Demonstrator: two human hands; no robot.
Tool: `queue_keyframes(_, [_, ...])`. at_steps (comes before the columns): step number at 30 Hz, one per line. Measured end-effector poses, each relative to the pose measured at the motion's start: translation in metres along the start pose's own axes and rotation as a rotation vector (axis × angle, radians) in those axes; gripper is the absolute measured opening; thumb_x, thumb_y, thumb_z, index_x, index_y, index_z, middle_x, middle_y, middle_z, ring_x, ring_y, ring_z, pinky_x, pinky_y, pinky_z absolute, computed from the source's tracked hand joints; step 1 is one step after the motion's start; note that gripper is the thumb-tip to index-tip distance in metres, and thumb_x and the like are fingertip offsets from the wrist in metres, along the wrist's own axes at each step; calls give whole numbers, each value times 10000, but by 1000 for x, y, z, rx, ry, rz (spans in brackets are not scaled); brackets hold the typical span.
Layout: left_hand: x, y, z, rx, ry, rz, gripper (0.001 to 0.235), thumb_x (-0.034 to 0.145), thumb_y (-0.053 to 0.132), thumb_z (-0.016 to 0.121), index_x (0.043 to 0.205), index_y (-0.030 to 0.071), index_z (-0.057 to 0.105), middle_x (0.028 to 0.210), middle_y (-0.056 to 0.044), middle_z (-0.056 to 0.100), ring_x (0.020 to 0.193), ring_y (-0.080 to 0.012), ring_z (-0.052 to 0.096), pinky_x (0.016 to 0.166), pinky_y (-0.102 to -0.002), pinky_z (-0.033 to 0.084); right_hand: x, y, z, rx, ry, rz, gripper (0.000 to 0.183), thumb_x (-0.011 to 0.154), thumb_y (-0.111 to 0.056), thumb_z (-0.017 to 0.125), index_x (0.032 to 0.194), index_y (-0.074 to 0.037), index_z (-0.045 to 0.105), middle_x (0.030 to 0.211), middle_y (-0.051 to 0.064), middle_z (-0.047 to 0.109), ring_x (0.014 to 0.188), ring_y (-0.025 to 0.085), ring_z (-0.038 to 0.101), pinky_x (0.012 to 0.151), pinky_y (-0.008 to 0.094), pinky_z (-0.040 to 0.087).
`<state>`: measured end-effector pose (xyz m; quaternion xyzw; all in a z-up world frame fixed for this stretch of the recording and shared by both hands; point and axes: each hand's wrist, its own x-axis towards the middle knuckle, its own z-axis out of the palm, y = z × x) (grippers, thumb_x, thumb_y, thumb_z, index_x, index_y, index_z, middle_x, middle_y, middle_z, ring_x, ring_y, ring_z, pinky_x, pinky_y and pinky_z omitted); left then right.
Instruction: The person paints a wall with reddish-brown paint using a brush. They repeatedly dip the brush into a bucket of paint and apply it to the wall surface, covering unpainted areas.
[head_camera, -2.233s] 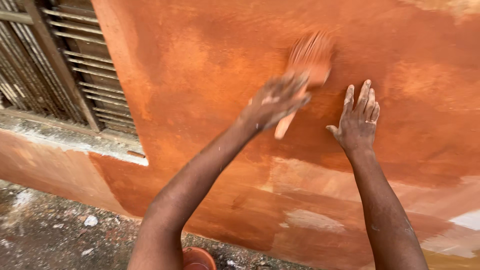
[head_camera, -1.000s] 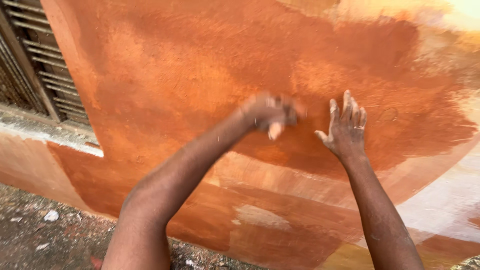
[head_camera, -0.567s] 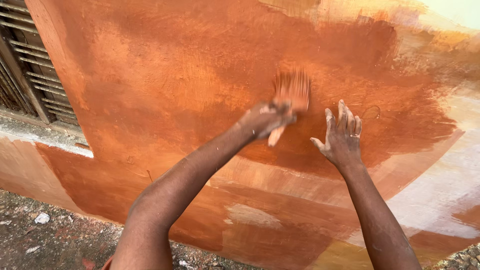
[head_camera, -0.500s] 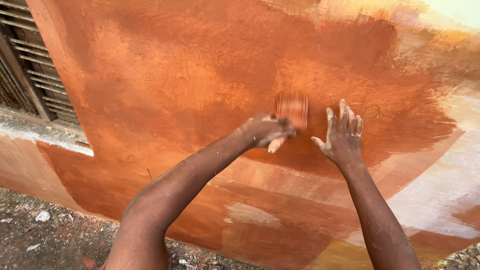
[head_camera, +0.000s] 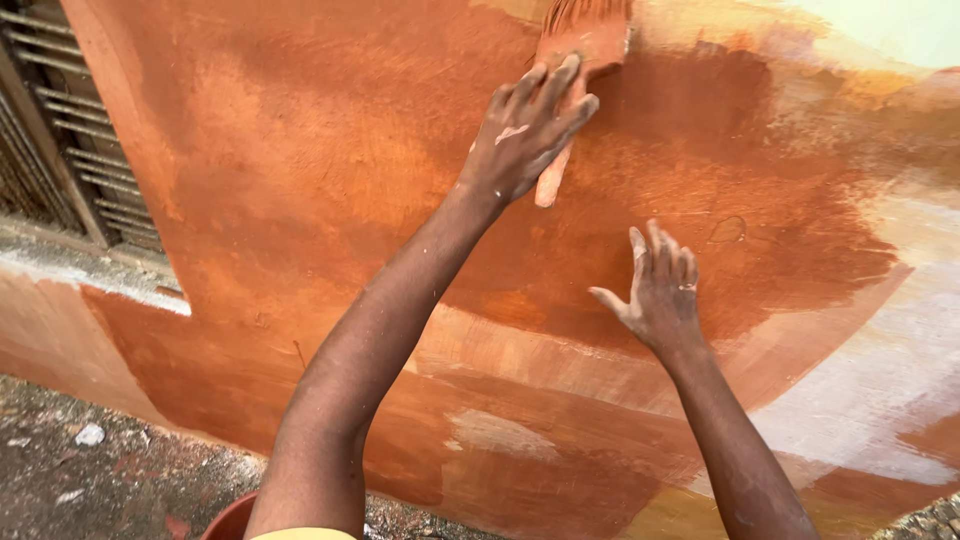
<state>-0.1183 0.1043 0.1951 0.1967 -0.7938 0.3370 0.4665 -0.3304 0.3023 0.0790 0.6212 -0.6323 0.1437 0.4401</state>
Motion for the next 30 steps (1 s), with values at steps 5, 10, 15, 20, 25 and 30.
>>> queue_keyframes(5, [-23, 55, 24, -755, -395, -106, 370, 1180, 339, 351, 1511, 336, 514, 1631, -30, 438, 1463, -264, 551, 1278, -527, 340, 0, -20, -24, 403, 95, 106, 1170, 778, -712, 725, 1553, 32, 262, 1224, 183, 639, 1028, 317, 646, 925, 519, 503])
queue_keyframes(10, [-26, 106, 27, -700, -522, -25, 540, 1026, 295, 508, 1541, 249, 351, 1536, -126, 445, 1324, -287, 568, 1153, -612, 369, 3, -27, -16, 591, 149, 172, 1128, 838, -645, 711, 1550, 51, 181, 1029, 214, 692, 738, 284, 712, 595, 448, 606])
queue_keyframes(15, [-23, 112, 9, -844, -564, -88, 571, 924, 222, 669, 1395, 232, 346, 1492, -90, 512, 1324, -291, 586, 1090, -548, 504, -3, -13, 1, 456, 189, 236, 657, 1027, -448, 680, 1480, -25, 462, 1061, 213, 730, 746, 253, 746, 630, 360, 641])
queue_keyframes(20, [-35, 86, -10, -797, -679, -166, 543, 994, 192, 613, 1457, 188, 329, 1515, -182, 465, 1266, -353, 593, 1075, -568, 493, -37, 4, -9, 399, 390, 197, 432, 1066, -282, 653, 1429, -50, 618, 1244, 176, 737, 934, 263, 768, 794, 375, 637])
queue_keyframes(25, [-69, 46, -16, -597, -606, -169, 537, 995, 256, 609, 1456, 166, 349, 1457, -208, 517, 1297, -384, 559, 1129, -561, 416, -91, -5, -28, 468, 482, 565, 368, 1095, -212, 635, 1429, -58, 620, 1308, 170, 737, 1072, 263, 746, 933, 400, 595])
queue_keyframes(30, [-79, 45, 3, -442, -494, -177, 574, 969, 294, 636, 1461, 150, 377, 1455, -161, 490, 1337, -357, 509, 1111, -567, 386, -65, -45, -7, 621, 575, 555, 429, 1068, -208, 654, 1438, -3, 587, 1231, 180, 726, 1030, 296, 742, 894, 396, 604])
